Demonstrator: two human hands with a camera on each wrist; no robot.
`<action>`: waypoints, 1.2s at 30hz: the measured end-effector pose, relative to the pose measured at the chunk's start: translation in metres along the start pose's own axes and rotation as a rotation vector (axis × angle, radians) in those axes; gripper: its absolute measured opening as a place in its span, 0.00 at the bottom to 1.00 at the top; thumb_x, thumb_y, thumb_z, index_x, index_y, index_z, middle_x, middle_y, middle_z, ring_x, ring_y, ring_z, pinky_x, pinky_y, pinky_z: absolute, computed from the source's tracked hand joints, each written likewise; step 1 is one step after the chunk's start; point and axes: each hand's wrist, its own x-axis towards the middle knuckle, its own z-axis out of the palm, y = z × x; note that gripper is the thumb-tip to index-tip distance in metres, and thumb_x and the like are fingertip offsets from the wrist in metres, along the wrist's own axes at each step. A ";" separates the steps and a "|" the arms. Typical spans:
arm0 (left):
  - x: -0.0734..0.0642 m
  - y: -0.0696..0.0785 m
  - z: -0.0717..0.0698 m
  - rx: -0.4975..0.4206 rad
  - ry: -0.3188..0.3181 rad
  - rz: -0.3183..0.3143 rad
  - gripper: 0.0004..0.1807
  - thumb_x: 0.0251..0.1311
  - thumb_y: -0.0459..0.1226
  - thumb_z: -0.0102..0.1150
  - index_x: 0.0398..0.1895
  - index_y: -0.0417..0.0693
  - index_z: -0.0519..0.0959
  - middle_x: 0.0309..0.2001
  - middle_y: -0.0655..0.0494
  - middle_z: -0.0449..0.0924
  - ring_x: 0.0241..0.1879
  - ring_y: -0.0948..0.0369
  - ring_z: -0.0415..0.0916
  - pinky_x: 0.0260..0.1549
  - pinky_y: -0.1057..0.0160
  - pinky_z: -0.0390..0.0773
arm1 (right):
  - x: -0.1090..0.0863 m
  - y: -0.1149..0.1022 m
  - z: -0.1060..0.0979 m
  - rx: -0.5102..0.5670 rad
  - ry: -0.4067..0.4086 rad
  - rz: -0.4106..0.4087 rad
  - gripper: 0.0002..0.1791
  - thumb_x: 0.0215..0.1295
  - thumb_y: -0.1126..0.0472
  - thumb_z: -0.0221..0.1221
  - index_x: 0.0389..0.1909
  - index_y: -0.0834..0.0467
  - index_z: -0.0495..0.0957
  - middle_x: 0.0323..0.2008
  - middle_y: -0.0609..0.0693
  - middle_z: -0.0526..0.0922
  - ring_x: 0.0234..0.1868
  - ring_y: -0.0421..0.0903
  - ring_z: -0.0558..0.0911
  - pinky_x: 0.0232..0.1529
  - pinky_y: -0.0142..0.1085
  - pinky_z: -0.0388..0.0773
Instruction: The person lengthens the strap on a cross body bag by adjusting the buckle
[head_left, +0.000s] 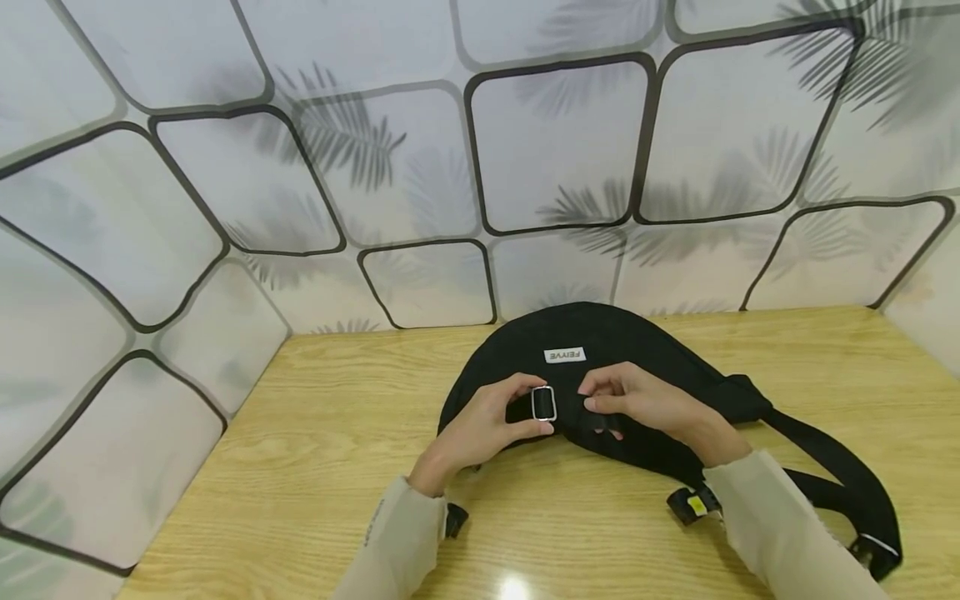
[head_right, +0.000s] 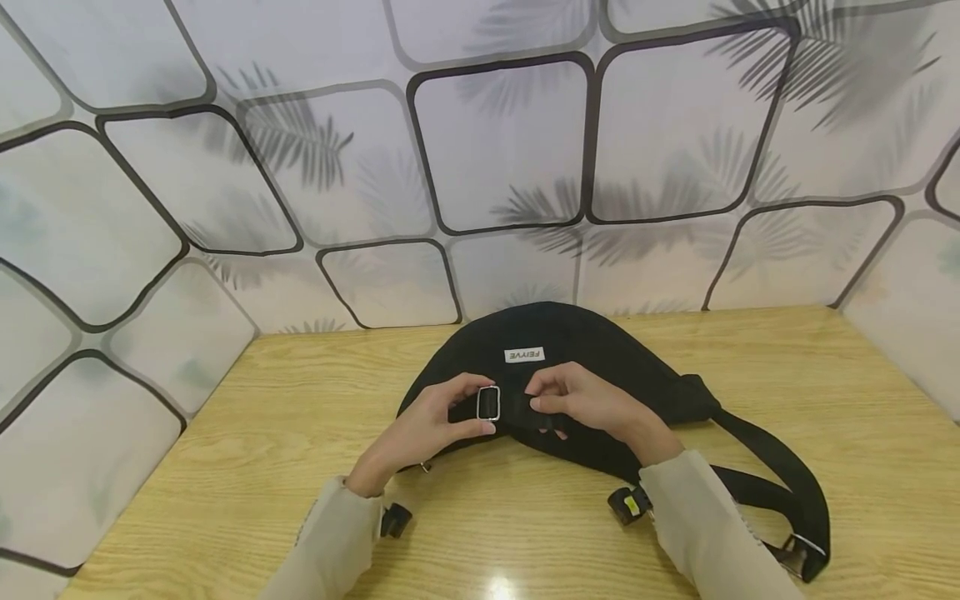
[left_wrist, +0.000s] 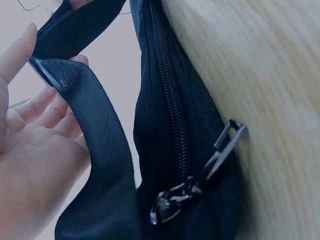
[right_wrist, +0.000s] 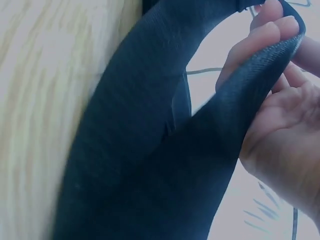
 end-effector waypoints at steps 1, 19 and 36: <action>0.000 0.000 0.000 -0.004 0.002 0.006 0.26 0.66 0.38 0.68 0.64 0.41 0.74 0.61 0.49 0.78 0.61 0.54 0.76 0.60 0.54 0.73 | 0.000 0.001 0.001 0.006 0.002 -0.011 0.08 0.75 0.71 0.53 0.40 0.75 0.76 0.22 0.48 0.79 0.17 0.41 0.74 0.23 0.35 0.77; 0.002 0.002 0.008 -0.142 -0.034 0.016 0.23 0.64 0.33 0.69 0.60 0.40 0.75 0.53 0.50 0.83 0.49 0.56 0.80 0.54 0.46 0.76 | 0.009 -0.002 0.020 0.094 0.025 -0.048 0.09 0.76 0.70 0.51 0.41 0.75 0.74 0.25 0.48 0.81 0.22 0.41 0.77 0.28 0.35 0.78; 0.000 0.004 -0.005 -0.089 0.007 0.052 0.26 0.64 0.36 0.70 0.63 0.41 0.76 0.57 0.51 0.81 0.57 0.57 0.78 0.59 0.54 0.74 | 0.001 0.004 0.003 -0.022 -0.075 -0.010 0.08 0.74 0.71 0.53 0.42 0.75 0.75 0.27 0.44 0.70 0.30 0.40 0.70 0.35 0.32 0.68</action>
